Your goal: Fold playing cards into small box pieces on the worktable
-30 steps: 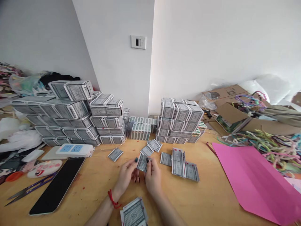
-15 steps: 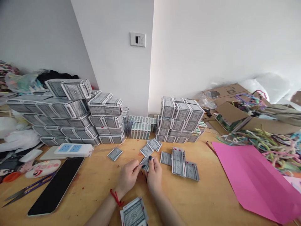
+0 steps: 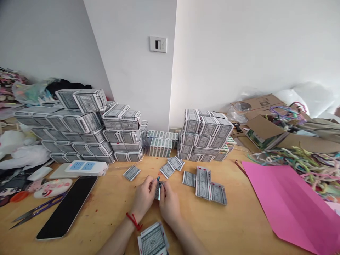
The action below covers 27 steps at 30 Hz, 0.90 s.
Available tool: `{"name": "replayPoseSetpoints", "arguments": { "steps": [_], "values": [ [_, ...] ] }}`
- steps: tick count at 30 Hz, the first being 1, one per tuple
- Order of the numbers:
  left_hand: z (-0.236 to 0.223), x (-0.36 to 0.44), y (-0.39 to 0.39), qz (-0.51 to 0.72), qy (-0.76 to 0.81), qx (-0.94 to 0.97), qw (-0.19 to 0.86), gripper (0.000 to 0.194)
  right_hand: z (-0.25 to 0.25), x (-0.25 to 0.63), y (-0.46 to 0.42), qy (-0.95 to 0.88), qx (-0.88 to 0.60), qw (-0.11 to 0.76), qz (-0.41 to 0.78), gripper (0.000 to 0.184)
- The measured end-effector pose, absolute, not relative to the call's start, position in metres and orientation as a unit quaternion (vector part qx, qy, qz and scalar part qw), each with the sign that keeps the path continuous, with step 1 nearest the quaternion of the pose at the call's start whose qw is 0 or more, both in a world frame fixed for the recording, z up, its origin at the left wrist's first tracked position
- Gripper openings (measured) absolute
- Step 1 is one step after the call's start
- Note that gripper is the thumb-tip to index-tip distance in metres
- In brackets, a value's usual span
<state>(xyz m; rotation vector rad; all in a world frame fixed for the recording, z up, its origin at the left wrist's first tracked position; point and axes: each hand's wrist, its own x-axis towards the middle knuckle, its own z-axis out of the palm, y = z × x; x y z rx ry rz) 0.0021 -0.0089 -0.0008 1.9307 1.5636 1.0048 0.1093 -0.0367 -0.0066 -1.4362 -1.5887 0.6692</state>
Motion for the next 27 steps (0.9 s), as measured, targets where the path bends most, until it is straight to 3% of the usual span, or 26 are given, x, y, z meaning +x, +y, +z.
{"name": "replayPoseSetpoints", "arguments": {
  "steps": [8, 13, 17, 22, 27],
  "values": [
    [0.002, -0.006, -0.008, 0.375, 0.572, 0.704, 0.192, 0.033, -0.008, 0.107, -0.040, -0.666, -0.583, 0.424, 0.190, 0.024],
    [0.005, -0.002, -0.009, 0.427, 0.550, 0.692, 0.190, 0.037, -0.010, 0.100, -0.031, -0.563, -0.578, 0.511, 0.296, 0.030],
    [0.005, -0.006, -0.003, 0.450, 0.549, 0.661, 0.244, 0.034, -0.010, 0.110, -0.022, -0.575, -0.542, 0.496, 0.360, 0.034],
    [0.001, -0.020, 0.012, 0.467, 0.578, 0.614, 0.267, 0.022, -0.007, 0.138, -0.011, -0.653, -0.587, 0.458, 0.137, 0.027],
    [-0.002, -0.022, 0.018, 0.456, 0.581, 0.598, 0.311, 0.022, -0.011, 0.140, -0.005, -0.724, -0.613, 0.311, 0.052, 0.041]
  ]
}}
